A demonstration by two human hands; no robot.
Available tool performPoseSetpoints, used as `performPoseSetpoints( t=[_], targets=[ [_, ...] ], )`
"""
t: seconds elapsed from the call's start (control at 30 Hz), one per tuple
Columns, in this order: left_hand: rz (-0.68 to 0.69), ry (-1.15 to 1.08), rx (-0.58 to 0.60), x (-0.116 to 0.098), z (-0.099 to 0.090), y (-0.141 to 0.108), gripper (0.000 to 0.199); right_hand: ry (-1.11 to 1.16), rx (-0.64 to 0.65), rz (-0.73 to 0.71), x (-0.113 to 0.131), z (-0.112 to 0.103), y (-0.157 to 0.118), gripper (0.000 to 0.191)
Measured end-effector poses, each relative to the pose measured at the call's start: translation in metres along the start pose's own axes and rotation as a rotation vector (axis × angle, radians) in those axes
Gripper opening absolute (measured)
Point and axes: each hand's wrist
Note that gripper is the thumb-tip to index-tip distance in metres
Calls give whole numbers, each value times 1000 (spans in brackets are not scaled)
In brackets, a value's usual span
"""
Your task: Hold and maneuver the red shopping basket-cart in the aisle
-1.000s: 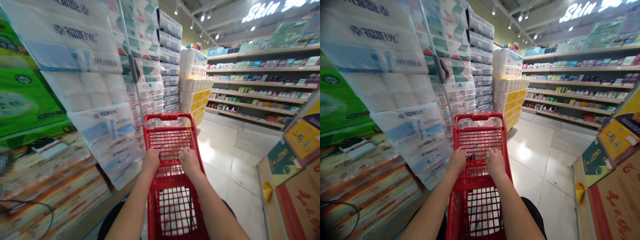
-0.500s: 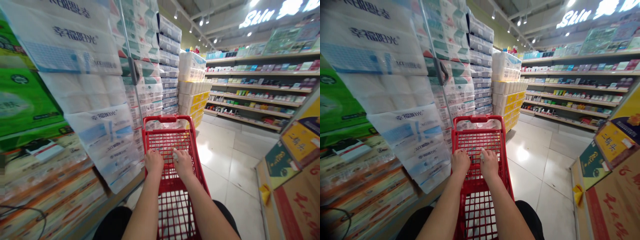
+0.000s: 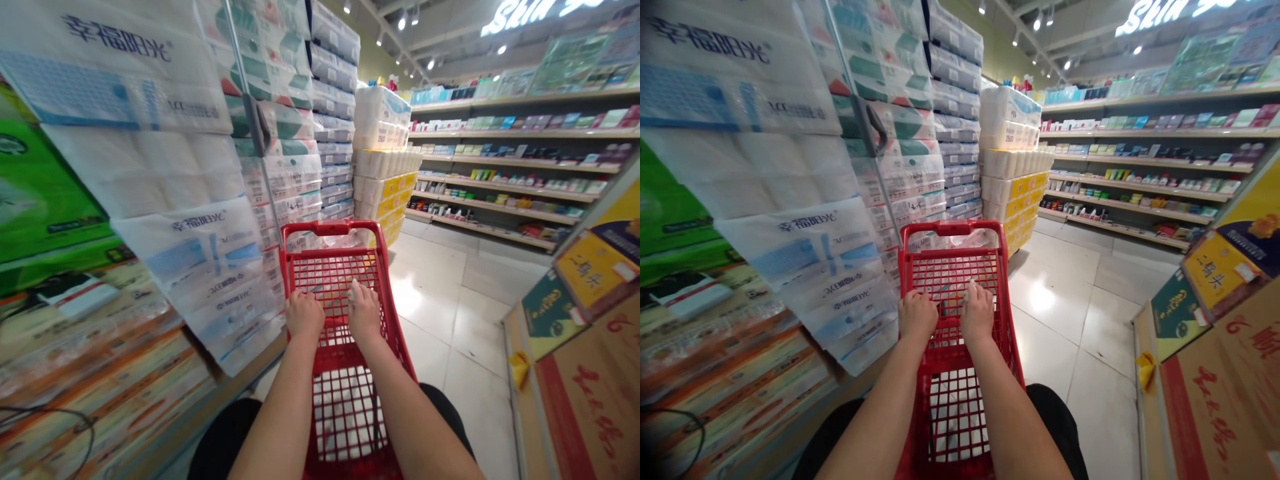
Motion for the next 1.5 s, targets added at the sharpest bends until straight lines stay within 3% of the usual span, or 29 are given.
performPoseSetpoints(
  t=[0.07, 0.13, 0.27, 0.43, 0.6, 0.77, 1.0, 1.1, 1.2, 1.37, 1.5],
  targets=[
    [7, 12, 4, 0, -1, -2, 35, 64, 56, -120, 1, 2, -2, 48],
    [17, 24, 7, -1, -2, -3, 36, 105, 65, -151, 0, 2, -2, 49],
    [20, 33, -21, -3, -6, -6, 40, 83, -1, 23, -3, -2, -2, 48],
    [-1, 1, -67, -6, -11, -8, 49, 178, 97, -200, 1, -6, -4, 47],
    [-13, -40, -55, -5, -13, -5, 52, 146, -61, 17, -6, -6, 1, 55],
    [14, 10, -87, -3, -11, -4, 52, 224, 71, -135, -4, -3, -2, 56],
    [35, 59, -84, 0, -7, -3, 49, -141, 194, 0, 7, -20, 36, 26],
    [41, 60, -67, 1, -8, -3, 47, -121, 115, -2, 4, -21, 50, 28],
    [54, 50, -53, 3, -9, -4, 47, -30, 35, -4, -1, -11, 45, 41],
    [63, 56, -48, 3, -9, -4, 48, 129, 79, -133, -2, 0, 29, 46],
    [70, 61, -57, 3, -7, -3, 49, 86, 37, -12, 1, -2, 27, 43]
  ],
)
Point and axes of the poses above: each hand's wrist, its own y-axis towards the middle knuckle, its own z-axis out of the palm, x = y × z, and after that the axes turned 12 degrees about -y, right-handed
